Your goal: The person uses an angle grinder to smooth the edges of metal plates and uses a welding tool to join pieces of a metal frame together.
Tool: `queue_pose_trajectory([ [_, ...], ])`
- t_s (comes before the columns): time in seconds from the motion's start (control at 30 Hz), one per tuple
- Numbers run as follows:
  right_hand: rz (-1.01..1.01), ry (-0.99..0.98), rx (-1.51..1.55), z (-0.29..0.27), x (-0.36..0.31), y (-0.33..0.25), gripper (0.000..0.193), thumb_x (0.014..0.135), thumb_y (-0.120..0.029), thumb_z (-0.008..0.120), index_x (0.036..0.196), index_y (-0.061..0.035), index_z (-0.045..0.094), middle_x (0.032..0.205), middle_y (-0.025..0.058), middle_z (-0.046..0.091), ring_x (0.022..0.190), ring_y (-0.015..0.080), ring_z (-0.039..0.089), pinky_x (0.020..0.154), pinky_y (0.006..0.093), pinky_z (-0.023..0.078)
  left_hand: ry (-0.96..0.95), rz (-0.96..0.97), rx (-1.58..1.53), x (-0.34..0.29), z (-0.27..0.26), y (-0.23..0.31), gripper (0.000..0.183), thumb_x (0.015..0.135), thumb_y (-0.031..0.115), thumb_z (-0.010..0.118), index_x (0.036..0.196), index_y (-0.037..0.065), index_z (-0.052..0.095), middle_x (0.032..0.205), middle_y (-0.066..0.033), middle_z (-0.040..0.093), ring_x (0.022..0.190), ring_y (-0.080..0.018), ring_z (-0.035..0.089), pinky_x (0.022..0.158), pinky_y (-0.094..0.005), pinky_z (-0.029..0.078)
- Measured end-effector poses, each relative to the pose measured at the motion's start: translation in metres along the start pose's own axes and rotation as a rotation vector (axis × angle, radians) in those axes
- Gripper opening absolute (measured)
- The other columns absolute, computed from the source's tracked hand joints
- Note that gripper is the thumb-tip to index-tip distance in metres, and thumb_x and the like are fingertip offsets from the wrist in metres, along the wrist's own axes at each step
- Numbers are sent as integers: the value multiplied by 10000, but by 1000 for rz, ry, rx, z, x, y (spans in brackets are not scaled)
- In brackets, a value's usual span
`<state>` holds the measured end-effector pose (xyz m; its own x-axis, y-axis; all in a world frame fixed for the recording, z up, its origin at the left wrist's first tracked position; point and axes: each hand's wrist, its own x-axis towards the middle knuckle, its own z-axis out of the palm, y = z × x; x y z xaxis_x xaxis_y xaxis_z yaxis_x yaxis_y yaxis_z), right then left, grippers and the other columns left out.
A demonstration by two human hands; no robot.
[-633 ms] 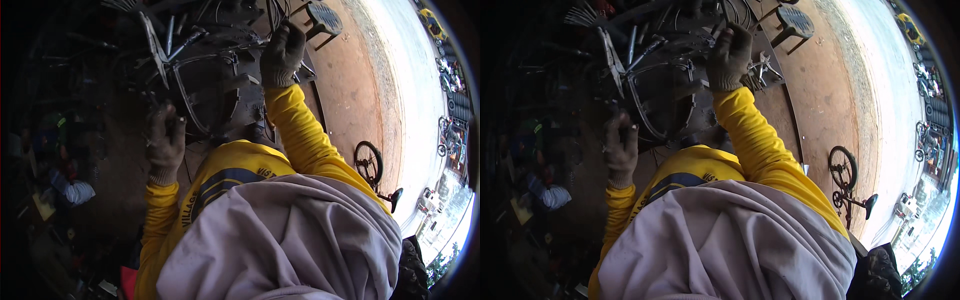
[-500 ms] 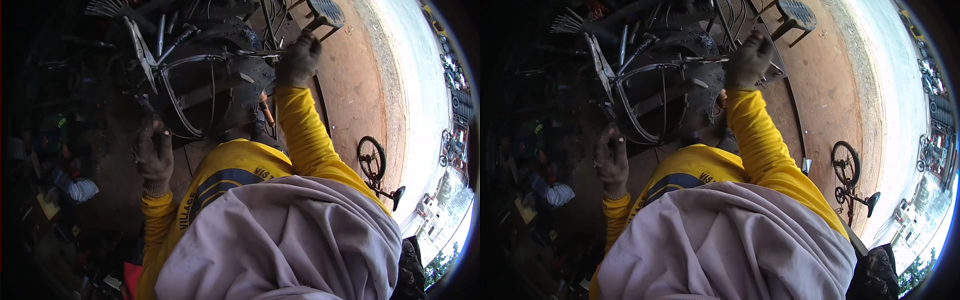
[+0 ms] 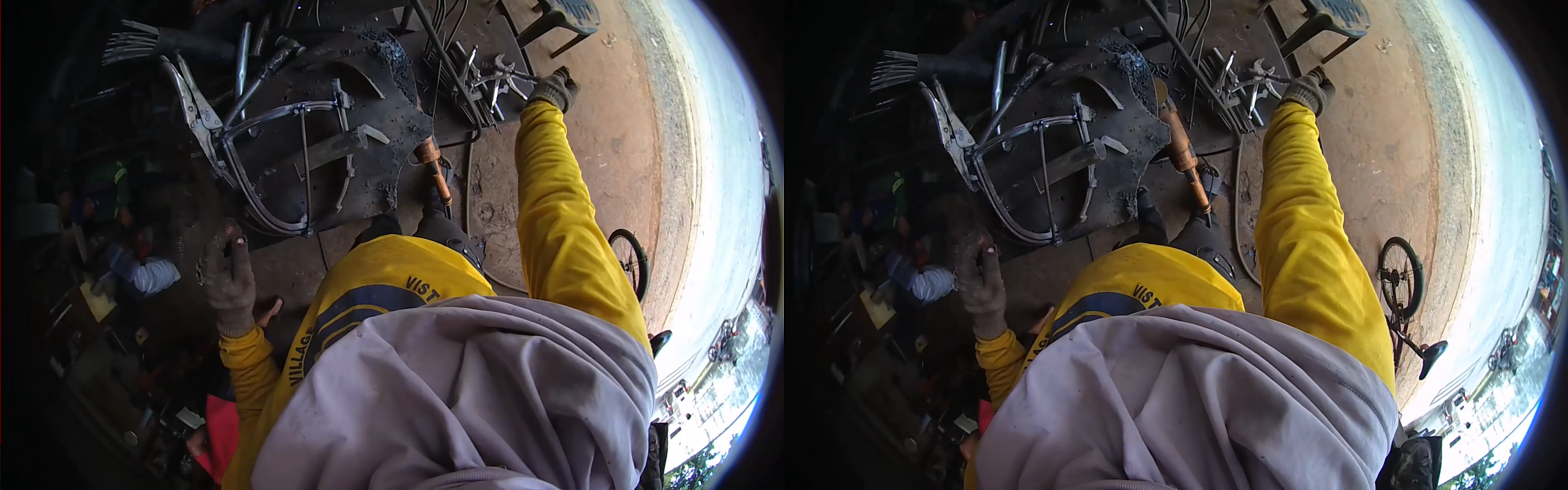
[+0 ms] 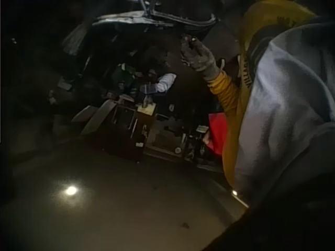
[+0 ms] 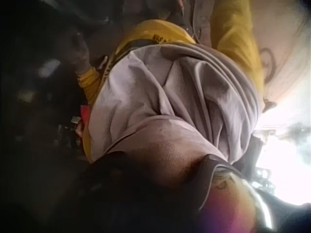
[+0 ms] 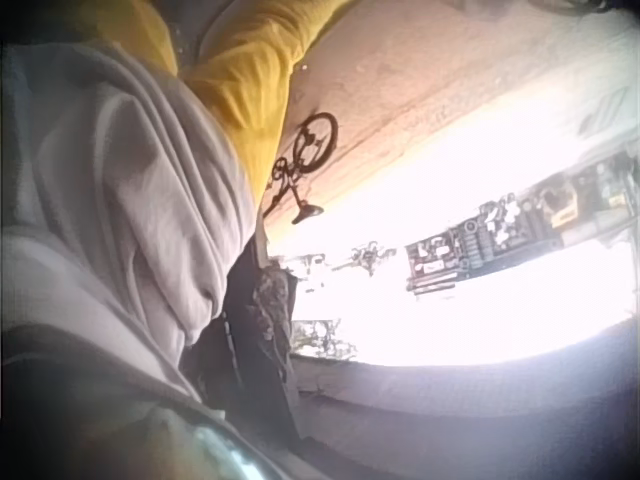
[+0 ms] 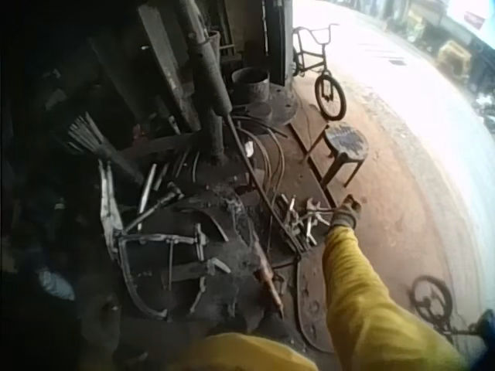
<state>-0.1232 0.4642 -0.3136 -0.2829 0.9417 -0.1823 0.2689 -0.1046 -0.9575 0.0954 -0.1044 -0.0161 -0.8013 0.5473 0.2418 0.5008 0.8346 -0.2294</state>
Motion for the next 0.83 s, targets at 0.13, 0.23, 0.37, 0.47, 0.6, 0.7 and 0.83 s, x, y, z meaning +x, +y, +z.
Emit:
queue_pose_trajectory([
  [0.13, -126, -119, -38, 16, -28, 23, 428, 943, -402, 674, 1096, -3, 698, 967, 162, 736, 866, 309, 668, 820, 379, 509, -87, -59, -51, -16, 1, 16, 270, 933, 7, 648, 1192, 67, 596, 1112, -165, 657, 934, -321, 674, 757, -416, 545],
  [0.23, -55, -304, -394, 8, -48, 59, 359, 905, -314, 713, 1125, -30, 723, 1063, 140, 746, 940, 269, 688, 858, 371, 518, -158, -123, -52, -22, -7, 26, 206, 931, 34, 658, 1134, 61, 632, 1135, -149, 661, 932, -312, 677, 785, -416, 534],
  [0.37, -98, -413, -261, -28, -47, 124, 347, 898, -228, 705, 1151, 9, 703, 1108, 155, 742, 994, 262, 689, 897, 375, 507, -104, -164, -63, 8, -9, 23, 186, 927, 50, 670, 1112, 75, 662, 1136, -140, 669, 940, -305, 680, 813, -407, 531],
  [0.47, 11, -431, -140, -52, -49, 129, 298, 915, -257, 694, 1046, 10, 712, 946, 110, 736, 776, 203, 664, 720, 332, 524, 125, -284, -158, 36, 4, -2, 233, 944, 117, 687, 1170, 69, 664, 1098, -144, 684, 972, -268, 692, 812, -373, 551],
  [0.6, 108, -597, -306, -94, -89, 101, 316, 937, -288, 664, 1081, -7, 677, 757, 66, 659, 590, 149, 598, 562, 302, 484, 391, -665, -606, 108, 14, -42, 418, 937, 263, 738, 1245, 3, 627, 1071, -159, 719, 998, -198, 701, 793, -354, 578],
  [0.7, 91, -587, -380, -125, -107, 88, 366, 956, -318, 661, 1110, 13, 655, 732, 64, 649, 585, 153, 605, 550, 306, 496, 235, -817, -680, 181, 29, -91, 522, 894, 408, 752, 1262, 57, 634, 1206, -124, 689, 1074, -314, 669, 998, -379, 493],
  [0.83, 104, -601, -304, -157, -125, 79, 336, 956, -321, 692, 1111, -24, 659, 732, 58, 646, 553, 148, 590, 532, 297, 487, 301, -842, -838, 238, 113, -171, 457, 828, 388, 783, 1193, 120, 717, 1203, -144, 693, 1055, -302, 689, 915, -396, 543],
])
